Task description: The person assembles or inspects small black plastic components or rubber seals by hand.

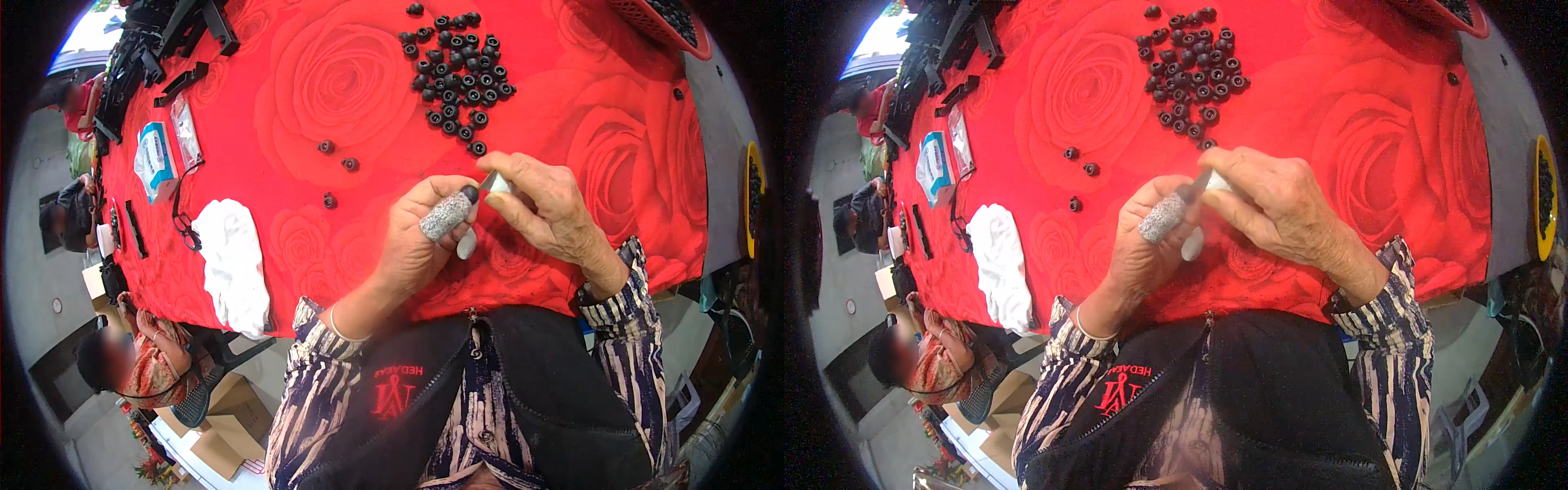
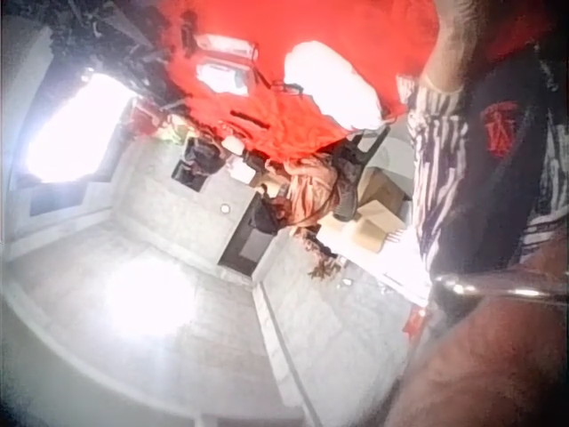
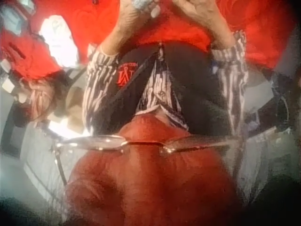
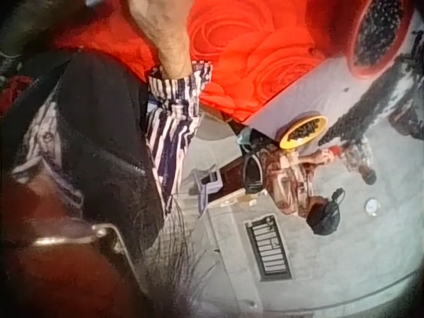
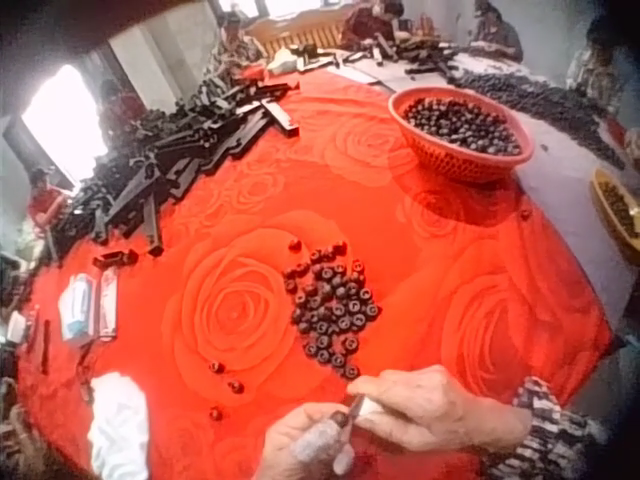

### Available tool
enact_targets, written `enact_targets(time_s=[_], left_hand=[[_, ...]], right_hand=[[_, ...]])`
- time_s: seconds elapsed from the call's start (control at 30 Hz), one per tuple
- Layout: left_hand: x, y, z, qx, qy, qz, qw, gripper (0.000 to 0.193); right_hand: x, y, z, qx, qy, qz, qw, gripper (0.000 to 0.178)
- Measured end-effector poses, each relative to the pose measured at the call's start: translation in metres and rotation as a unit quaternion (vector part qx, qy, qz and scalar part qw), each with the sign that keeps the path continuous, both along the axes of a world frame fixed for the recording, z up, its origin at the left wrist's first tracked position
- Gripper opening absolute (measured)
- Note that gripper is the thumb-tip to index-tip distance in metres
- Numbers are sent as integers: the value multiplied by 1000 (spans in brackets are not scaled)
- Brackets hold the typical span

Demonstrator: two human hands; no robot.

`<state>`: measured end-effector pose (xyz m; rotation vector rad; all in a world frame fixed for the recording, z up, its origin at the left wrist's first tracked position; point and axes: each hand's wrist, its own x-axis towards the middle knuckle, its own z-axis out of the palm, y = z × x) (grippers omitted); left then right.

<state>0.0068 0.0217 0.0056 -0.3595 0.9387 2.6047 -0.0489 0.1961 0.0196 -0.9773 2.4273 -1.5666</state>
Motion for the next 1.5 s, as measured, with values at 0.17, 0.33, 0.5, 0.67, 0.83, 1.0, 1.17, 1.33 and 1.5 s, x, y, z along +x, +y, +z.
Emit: enact_targets(time_s=[0.17, 0.33, 0.5, 0.67, 0.83, 1.0, 1.17, 1.33, 1.5], left_hand=[[0, 1, 1, 6, -3, -4, 1000, 24], [0, 0, 0, -23, -4, 0, 1000, 24], [0, 1, 1, -21, -8, -11, 1000, 23], [0, 0, -1, -19, -8, -14, 1000, 23], [0, 1, -1, -39, -5, -7, 999, 23], [1, 0, 0, -34, -7, -11, 999, 23], [0, 1, 0, -25, -8, -13, 1000, 23], [1, 1, -1, -42, -16, -12, 999, 22], [0, 0, -3, -47, -23, 2, 999, 22]], right_hand=[[1, 2, -3, -8, 3, -18, 1000, 31], [2, 0, -1, -11, -11, 4, 1000, 31], [2, -2, -2, 5, -22, 1, 1000, 28], [2, -1, -1, 20, -17, 3, 1000, 27], [1, -1, 0, 18, -15, 6, 1000, 26], [0, 0, 1, 28, -28, 18, 999, 26], [1, 0, -2, 11, -10, 19, 1000, 24], [-1, 1, -7, -5, 25, 43, 999, 22], [1, 1, 5, -3, -105, 40, 994, 24]])
